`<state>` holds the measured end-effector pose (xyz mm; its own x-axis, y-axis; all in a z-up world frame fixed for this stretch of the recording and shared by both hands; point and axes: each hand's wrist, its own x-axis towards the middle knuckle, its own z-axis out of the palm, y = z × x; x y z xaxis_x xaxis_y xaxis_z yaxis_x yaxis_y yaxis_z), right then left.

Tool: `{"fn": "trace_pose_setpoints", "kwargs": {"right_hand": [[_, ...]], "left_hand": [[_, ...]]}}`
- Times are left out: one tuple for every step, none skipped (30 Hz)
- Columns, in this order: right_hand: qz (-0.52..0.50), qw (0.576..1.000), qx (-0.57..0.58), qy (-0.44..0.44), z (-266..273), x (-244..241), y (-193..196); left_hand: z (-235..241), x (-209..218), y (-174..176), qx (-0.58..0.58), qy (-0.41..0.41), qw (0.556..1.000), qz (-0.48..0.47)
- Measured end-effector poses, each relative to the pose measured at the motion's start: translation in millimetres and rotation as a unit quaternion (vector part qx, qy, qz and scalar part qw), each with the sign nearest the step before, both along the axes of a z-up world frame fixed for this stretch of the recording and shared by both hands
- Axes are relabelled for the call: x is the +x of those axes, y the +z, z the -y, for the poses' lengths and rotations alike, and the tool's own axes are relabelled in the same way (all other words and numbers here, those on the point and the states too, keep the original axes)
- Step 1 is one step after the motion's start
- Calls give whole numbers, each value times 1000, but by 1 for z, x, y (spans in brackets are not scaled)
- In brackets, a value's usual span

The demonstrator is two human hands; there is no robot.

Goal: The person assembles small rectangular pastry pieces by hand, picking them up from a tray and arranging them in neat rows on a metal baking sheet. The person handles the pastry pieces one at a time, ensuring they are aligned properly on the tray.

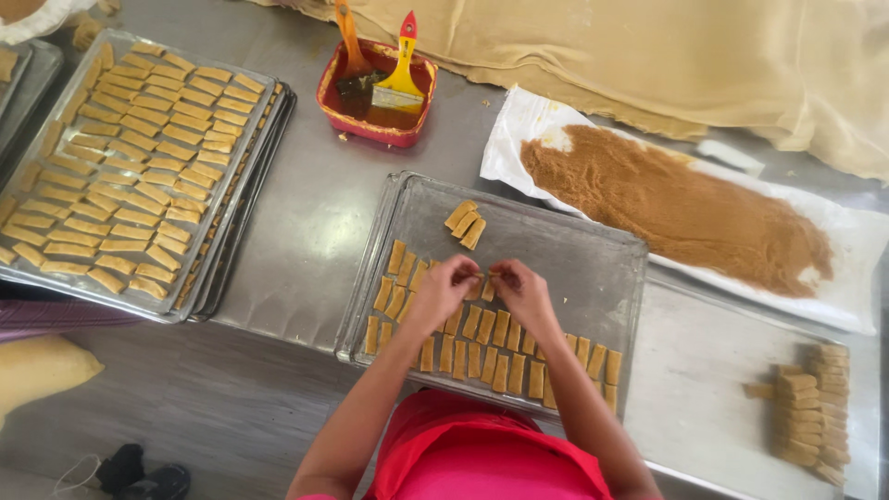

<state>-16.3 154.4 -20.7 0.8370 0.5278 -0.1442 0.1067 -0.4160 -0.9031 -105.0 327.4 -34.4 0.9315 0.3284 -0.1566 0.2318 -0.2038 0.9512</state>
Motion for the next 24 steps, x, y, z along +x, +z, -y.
{"fn": "trace_pose_setpoints", "kwargs": {"right_hand": [[4,1000,-14,9,-1,-2,1],[84,996,-29,21,-1,-6,3],[164,985,-44,32,0,-9,6],[242,967,-60,44,1,-11,9],[243,966,-72,50,2,-11,11],[244,965,-84,57,3,-11,13],[242,963,-96,66,3,-13,14],[236,963,-108,69,5,-16,16],[232,963,-119,74,6,-18,18],[227,962,-130,78,7,-19,19],[226,963,-124,77,7,-19,20],[224,964,-118,76,9,-19,21],[222,965,-113,75,12,-17,20],[194,974,-101,63,13,-12,17],[165,981,-88,49,11,-5,13],[135,987,-75,36,9,4,7],[126,990,-50,27,2,14,-2],[116,993,-26,19,-10,28,-11],[107,994,-1,10,-18,38,-19],[74,997,-27,16,-26,47,-26],[44,997,-51,23,-39,58,-32],[13,997,-76,30,-48,64,-36],[20,997,-68,24,-54,67,-37],[28,998,-61,18,-61,70,-38]], "left_hand": [[5,1,0,42,-26,999,3],[6,1,1,155,-24,987,26],[7,3,3,266,-23,962,50],[8,5,4,374,-21,924,74],[8,4,5,365,-26,928,73],[6,3,7,356,-32,931,73],[5,0,7,346,-35,935,70],[5,-2,7,351,-47,933,59],[4,-2,8,356,-56,932,48],[3,-2,8,361,-64,930,38],[2,-3,9,359,-60,930,52],[0,-3,9,356,-57,930,67],[-2,-3,8,352,-53,931,81],[-5,2,7,345,-49,935,58],[-12,12,5,338,-46,939,35],[-20,23,2,331,-44,942,12],[-29,32,-2,304,-7,952,44],[-40,43,-7,276,30,958,76],[-48,54,-14,247,67,961,107],[-54,67,-20,217,48,974,46],[-63,84,-26,188,31,982,-12],[-67,95,-32,159,13,985,-71],[-69,101,-38,174,11,982,-75],[-71,107,-43,190,8,979,-79]]}}
